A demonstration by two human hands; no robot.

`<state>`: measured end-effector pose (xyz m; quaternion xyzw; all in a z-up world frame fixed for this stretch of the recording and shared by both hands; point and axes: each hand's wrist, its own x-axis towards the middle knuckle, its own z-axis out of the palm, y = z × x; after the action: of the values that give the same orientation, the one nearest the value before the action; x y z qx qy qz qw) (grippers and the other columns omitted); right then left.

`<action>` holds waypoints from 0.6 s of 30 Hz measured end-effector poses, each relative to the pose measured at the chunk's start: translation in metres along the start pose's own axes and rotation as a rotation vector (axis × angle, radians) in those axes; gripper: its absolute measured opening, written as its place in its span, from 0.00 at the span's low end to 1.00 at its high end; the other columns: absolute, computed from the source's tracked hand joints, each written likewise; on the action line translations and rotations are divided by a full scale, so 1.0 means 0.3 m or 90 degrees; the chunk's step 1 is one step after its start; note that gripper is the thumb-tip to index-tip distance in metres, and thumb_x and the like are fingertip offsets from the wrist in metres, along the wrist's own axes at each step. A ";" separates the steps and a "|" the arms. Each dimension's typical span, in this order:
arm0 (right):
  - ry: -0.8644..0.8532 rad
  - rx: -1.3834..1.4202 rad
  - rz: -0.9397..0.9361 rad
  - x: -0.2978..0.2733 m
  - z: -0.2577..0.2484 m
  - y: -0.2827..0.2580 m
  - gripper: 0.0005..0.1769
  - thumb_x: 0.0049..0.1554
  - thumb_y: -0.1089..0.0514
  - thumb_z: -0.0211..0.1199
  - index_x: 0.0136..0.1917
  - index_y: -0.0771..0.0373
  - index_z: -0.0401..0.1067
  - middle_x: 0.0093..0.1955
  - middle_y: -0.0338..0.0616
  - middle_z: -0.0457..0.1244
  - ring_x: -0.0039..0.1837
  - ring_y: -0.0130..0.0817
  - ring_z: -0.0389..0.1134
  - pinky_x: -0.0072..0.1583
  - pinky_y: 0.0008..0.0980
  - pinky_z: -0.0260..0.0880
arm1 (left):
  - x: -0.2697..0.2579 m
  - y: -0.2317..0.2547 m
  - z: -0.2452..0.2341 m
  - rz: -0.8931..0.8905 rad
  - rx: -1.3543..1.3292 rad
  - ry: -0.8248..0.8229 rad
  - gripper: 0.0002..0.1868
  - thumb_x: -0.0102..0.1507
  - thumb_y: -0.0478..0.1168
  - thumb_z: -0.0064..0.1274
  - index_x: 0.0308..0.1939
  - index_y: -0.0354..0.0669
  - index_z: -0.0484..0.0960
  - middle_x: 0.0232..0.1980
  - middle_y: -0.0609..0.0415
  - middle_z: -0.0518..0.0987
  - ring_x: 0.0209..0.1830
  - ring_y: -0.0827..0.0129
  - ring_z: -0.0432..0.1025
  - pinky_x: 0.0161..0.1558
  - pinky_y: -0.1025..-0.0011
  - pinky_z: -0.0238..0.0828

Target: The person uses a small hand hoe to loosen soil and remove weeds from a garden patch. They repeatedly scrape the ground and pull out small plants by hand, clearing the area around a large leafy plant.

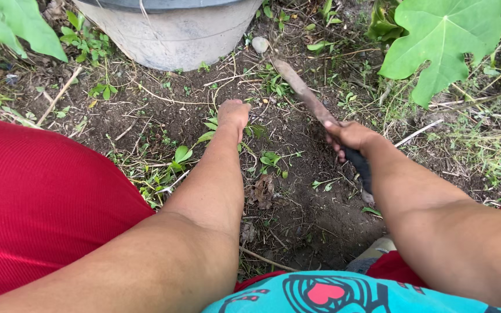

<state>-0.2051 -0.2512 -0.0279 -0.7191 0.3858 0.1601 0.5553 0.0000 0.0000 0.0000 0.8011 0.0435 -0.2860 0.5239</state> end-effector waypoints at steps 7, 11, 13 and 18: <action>0.189 0.140 -0.015 0.010 -0.007 -0.063 0.19 0.68 0.47 0.50 0.47 0.66 0.69 0.35 0.46 0.62 0.31 0.33 0.61 0.35 0.41 0.67 | 0.148 -0.081 -0.039 0.101 0.174 -0.012 0.23 0.69 0.47 0.46 0.66 0.44 0.72 0.67 0.52 0.77 0.60 0.57 0.77 0.57 0.59 0.73; 0.288 0.461 -0.033 0.093 0.012 -0.144 0.19 0.69 0.48 0.47 0.47 0.66 0.66 0.34 0.45 0.62 0.31 0.32 0.62 0.35 0.39 0.70 | 0.196 -0.110 -0.036 0.151 0.292 -0.007 0.24 0.69 0.48 0.46 0.67 0.43 0.72 0.68 0.55 0.75 0.64 0.63 0.74 0.61 0.65 0.70; 0.249 0.400 -0.031 0.123 0.058 -0.186 0.17 0.67 0.51 0.50 0.46 0.68 0.66 0.33 0.46 0.63 0.30 0.34 0.63 0.34 0.40 0.71 | 0.220 -0.122 -0.037 0.107 0.191 -0.024 0.24 0.69 0.49 0.47 0.67 0.43 0.72 0.69 0.56 0.74 0.65 0.66 0.72 0.63 0.68 0.68; 0.084 0.049 -0.083 0.043 0.120 -0.123 0.23 0.68 0.45 0.51 0.45 0.68 0.66 0.27 0.50 0.57 0.26 0.38 0.57 0.31 0.42 0.60 | 0.251 -0.143 -0.036 0.292 0.442 0.018 0.26 0.64 0.49 0.52 0.64 0.45 0.74 0.68 0.56 0.74 0.66 0.66 0.70 0.64 0.69 0.66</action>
<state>-0.1625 -0.2197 -0.0236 -0.7298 0.3799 0.0614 0.5651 0.0514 0.0112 -0.0699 0.9231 -0.2279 -0.1485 0.2718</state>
